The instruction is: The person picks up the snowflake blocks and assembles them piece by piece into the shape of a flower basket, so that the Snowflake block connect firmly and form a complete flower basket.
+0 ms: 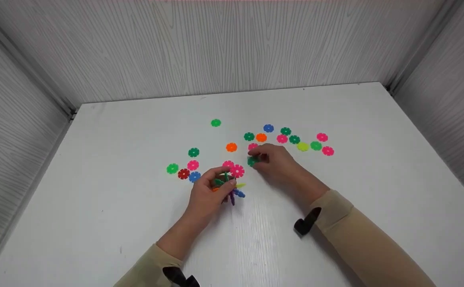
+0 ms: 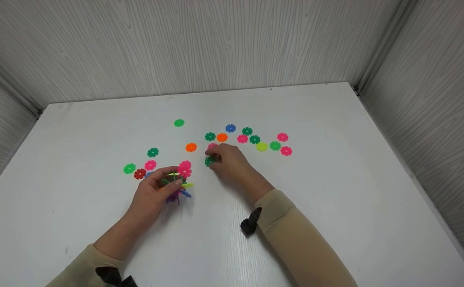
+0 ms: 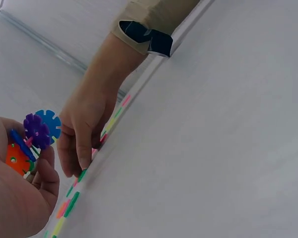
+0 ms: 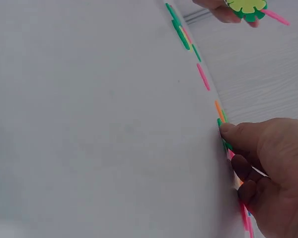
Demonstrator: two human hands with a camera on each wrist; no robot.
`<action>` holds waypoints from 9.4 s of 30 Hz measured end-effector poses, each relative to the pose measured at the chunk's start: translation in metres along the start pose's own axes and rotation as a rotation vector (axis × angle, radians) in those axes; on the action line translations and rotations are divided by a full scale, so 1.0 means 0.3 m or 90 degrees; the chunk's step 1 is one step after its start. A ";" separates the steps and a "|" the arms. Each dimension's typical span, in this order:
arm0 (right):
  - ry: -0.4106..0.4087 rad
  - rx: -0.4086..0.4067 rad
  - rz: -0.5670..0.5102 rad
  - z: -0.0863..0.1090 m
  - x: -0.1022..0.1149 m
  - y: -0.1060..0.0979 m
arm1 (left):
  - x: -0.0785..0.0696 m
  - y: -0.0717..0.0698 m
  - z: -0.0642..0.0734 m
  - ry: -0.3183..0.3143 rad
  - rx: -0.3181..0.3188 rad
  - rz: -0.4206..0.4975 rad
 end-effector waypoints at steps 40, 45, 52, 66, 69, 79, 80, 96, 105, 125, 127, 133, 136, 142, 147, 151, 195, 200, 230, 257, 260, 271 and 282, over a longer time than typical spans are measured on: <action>-0.262 -0.036 -0.195 0.236 0.125 0.025 | 0.012 0.010 -0.007 0.017 0.081 0.064; -0.290 -0.052 -0.181 0.241 0.129 0.027 | 0.007 0.008 -0.003 0.019 0.058 0.048; -0.330 -0.039 -0.165 0.238 0.126 0.034 | 0.004 0.012 0.004 0.014 0.033 0.029; -0.357 -0.008 -0.168 0.220 0.123 0.031 | 0.006 0.006 -0.005 0.004 0.095 0.049; -0.346 0.024 -0.177 0.216 0.116 0.025 | 0.012 0.013 -0.005 -0.008 0.135 0.043; -0.289 0.033 -0.204 0.182 0.079 -0.018 | 0.017 0.023 -0.006 -0.035 0.139 0.012; -0.277 0.021 -0.206 0.172 0.074 -0.028 | 0.017 0.022 -0.007 -0.036 0.139 0.010; -0.071 0.114 -0.095 -0.112 0.109 0.028 | 0.022 -0.032 -0.007 -0.068 0.137 0.012; -0.097 0.168 -0.022 -0.133 0.119 0.040 | 0.024 -0.078 -0.016 -0.105 0.164 -0.026; -0.135 0.108 -0.107 0.083 0.038 -0.014 | 0.032 -0.049 -0.033 -0.107 0.084 0.008; -0.164 0.114 -0.125 0.126 0.046 -0.014 | 0.031 -0.037 -0.032 -0.092 0.080 0.015; -0.230 0.118 -0.146 0.199 0.076 -0.004 | 0.028 -0.012 -0.028 -0.039 0.086 0.044; -0.234 0.095 -0.152 0.206 0.090 -0.001 | 0.026 -0.010 -0.028 -0.046 0.083 0.054; -0.232 0.058 -0.163 0.210 0.104 0.014 | 0.026 -0.005 -0.025 -0.095 0.073 0.150; -0.240 0.044 -0.152 0.208 0.105 0.023 | 0.028 -0.001 -0.023 -0.108 0.094 0.184; -0.257 0.042 -0.157 0.213 0.107 0.018 | 0.030 0.000 -0.024 -0.079 0.105 0.163; -0.272 -0.007 -0.066 0.227 0.141 0.058 | 0.011 0.006 0.005 0.008 0.023 0.040; -0.262 -0.003 -0.117 0.221 0.133 0.051 | 0.009 0.005 -0.001 0.022 0.037 0.033; -0.208 -0.041 -0.123 0.211 0.022 -0.067 | 0.020 -0.035 -0.013 -0.032 0.050 0.007; -0.123 -0.018 -0.175 0.186 0.026 -0.034 | 0.012 -0.019 -0.016 -0.086 0.037 0.083; -0.191 -0.003 -0.208 0.198 0.093 0.001 | 0.002 -0.014 -0.017 -0.092 0.050 0.119; -0.247 -0.020 -0.228 0.216 0.151 0.041 | 0.003 -0.010 -0.015 -0.080 0.071 0.114; -0.335 -0.069 -0.106 0.234 0.163 0.047 | 0.000 0.003 -0.003 -0.024 0.030 0.015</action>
Point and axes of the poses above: each hand's wrist, its own z-axis away from the middle knuckle, its own y-axis out of the palm, x = y × z, the point moved 2 cm from there along -z, towards the middle knuckle, and after that the axes turned 12 degrees about x, right-handed, at the moved point
